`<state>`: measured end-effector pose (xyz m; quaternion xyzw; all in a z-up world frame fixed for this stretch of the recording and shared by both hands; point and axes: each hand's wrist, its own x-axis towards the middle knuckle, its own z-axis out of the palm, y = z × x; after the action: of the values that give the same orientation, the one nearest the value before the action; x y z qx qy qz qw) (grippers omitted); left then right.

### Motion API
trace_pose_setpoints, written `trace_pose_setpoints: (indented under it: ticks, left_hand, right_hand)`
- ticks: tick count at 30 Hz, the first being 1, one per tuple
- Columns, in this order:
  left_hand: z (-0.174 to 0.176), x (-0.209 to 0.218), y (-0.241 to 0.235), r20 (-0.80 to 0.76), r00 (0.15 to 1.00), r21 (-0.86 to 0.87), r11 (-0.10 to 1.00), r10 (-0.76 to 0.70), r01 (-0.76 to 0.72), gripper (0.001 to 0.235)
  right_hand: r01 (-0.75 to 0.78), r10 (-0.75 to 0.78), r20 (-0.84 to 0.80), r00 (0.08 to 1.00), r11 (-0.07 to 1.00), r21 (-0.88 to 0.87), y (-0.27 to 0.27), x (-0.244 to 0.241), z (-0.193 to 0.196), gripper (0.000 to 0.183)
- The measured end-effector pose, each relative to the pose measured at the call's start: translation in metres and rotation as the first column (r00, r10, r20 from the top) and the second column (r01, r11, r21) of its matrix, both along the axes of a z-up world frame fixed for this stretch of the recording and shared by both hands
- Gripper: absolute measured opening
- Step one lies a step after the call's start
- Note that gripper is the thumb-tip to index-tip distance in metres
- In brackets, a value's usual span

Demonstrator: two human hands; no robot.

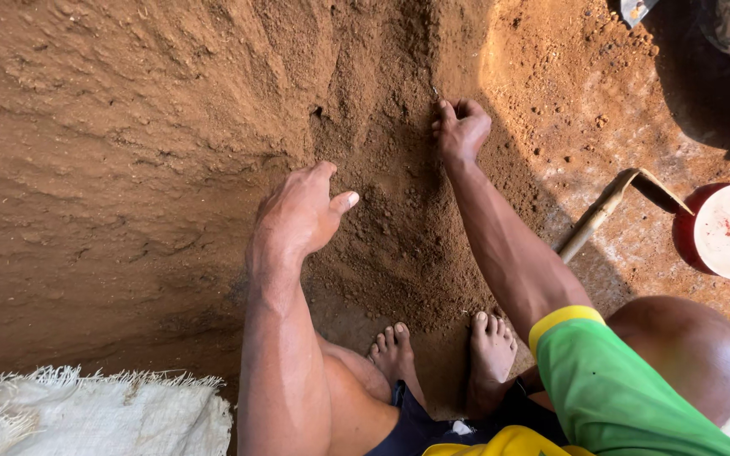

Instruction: The person sits on the ground and uses a small hand hoe to loosen soil, then picks up small items by hand and places them into a nearby red bowl. The person repeats this process of loosening and picking items from the soil.

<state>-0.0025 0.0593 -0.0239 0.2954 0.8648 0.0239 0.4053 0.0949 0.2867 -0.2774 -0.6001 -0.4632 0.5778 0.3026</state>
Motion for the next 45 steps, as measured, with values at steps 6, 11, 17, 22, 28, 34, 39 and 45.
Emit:
trace_pose_setpoints:
  ticks: [6,11,17,22,28,34,39,45]
  left_hand:
    - [0.006,0.006,0.012,-0.014,0.998,-0.004,0.999,-0.054,0.054,0.066]
    - [0.003,0.006,0.02,-0.024,0.997,-0.016,0.997,-0.077,0.076,0.063]
    - [-0.012,0.013,0.03,-0.023,0.994,0.043,0.993,-0.106,0.107,0.063]
    - [-0.034,0.008,0.034,-0.058,0.98,0.142,0.971,-0.188,0.195,0.063]
    - [-0.053,0.019,0.068,-0.098,0.927,0.274,0.885,-0.363,0.376,0.059]
    - [-0.048,0.037,0.089,0.028,0.939,0.123,0.934,-0.342,0.336,0.06]
    - [-0.046,0.06,0.101,0.024,0.904,0.197,0.888,-0.427,0.415,0.059]
    - [-0.04,0.057,0.082,-0.045,0.923,0.312,0.873,-0.381,0.376,0.059]
  right_hand:
    - [-0.21,0.154,0.236,0.959,0.949,0.234,0.018,-0.01,-0.017,0.007]
    - [-0.261,0.164,0.303,0.939,0.913,0.313,0.009,-0.008,-0.022,0.006]
    - [-0.458,0.264,0.415,0.871,0.74,0.492,0.005,-0.007,-0.021,0.007]
    - [-0.326,0.25,0.316,0.915,0.919,0.22,0.006,0.043,-0.033,0.008]
    - [0.278,-0.284,-0.036,0.958,0.896,0.347,0.065,0.21,-0.084,0.013]
    - [0.92,-0.787,-0.588,0.184,0.348,-0.179,0.146,0.406,-0.092,0.02]
    - [0.874,-0.747,-0.644,0.164,0.413,-0.256,0.128,0.443,-0.114,0.021]
    - [0.414,-0.431,-0.023,0.902,0.85,0.326,0.106,0.277,-0.121,0.017]
